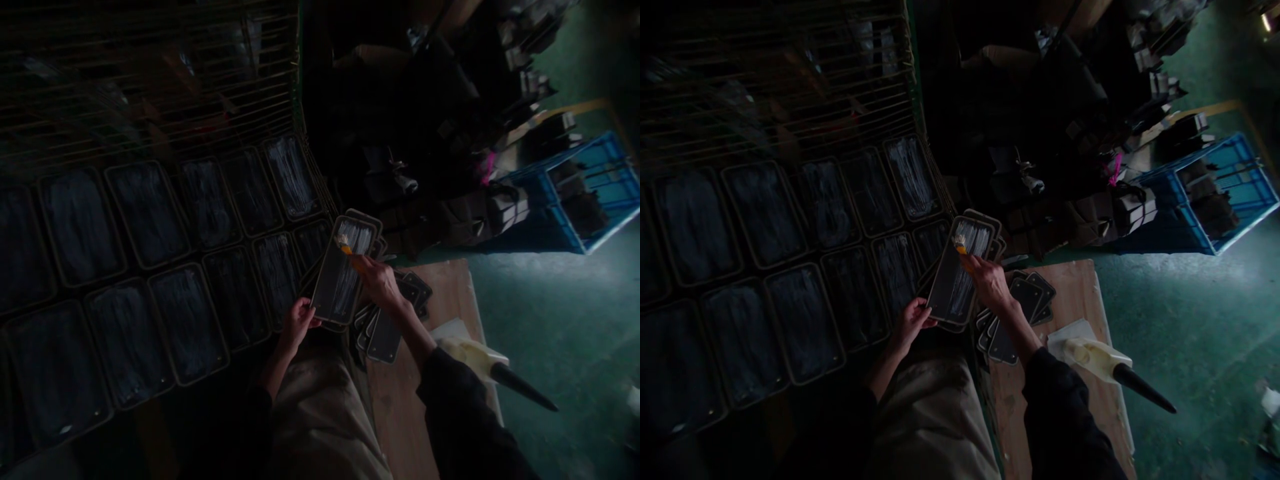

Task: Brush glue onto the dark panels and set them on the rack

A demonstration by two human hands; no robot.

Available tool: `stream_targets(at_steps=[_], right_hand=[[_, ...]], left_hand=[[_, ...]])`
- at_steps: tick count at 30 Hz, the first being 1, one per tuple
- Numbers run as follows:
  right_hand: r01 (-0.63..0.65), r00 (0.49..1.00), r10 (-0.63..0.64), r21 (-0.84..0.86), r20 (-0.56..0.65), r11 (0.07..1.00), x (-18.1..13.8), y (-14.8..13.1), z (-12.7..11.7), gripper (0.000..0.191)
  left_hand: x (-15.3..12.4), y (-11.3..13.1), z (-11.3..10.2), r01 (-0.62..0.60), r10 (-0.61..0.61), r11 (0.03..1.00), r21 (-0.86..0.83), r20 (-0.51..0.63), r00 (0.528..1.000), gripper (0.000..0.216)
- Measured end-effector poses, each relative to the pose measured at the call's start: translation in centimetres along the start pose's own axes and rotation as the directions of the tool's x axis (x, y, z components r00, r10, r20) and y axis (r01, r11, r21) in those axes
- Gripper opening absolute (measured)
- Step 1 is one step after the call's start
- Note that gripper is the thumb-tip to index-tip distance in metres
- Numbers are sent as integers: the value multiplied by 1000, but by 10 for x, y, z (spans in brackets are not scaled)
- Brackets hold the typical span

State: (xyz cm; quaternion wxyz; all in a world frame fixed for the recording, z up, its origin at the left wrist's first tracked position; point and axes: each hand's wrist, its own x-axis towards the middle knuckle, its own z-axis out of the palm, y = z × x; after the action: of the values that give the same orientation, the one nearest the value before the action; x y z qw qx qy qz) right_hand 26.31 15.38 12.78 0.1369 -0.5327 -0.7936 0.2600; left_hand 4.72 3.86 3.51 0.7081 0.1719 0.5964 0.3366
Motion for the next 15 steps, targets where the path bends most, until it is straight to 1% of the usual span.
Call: stream_targets(at_steps=[3, 5, 7, 10, 13, 15], right_hand=[[53, 992, -58, 47, 111, 998, -36, -18, 14, 31], [49, 983, -66, 99, 172, 994, -60, -31, 22, 32], [-6, 975, -33, 179, 218, 984, -81, -45, 26, 31], [-147, 963, 63, 313, 262, 939, -103, -58, 28, 28], [-261, 948, 152, 409, 280, 874, -110, -52, 24, 27], [-286, 953, 208, 428, 219, 857, -104, -37, 18, 28]], left_hand=[[-2, 5, 0, -17, 17, 1000, 20, -1, 1000, 39], [-3, 7, -1, -21, 21, 999, 46, -1, 1000, 36], [-3, 7, -2, -18, 18, 998, 67, 2, 1000, 33], [-2, 4, -4, -14, 13, 998, 59, 19, 1000, 32], [-1, 3, -5, -4, 3, 999, 41, 27, 1000, 34], [-1, 4, -4, 4, -5, 999, 54, 13, 1000, 34]])
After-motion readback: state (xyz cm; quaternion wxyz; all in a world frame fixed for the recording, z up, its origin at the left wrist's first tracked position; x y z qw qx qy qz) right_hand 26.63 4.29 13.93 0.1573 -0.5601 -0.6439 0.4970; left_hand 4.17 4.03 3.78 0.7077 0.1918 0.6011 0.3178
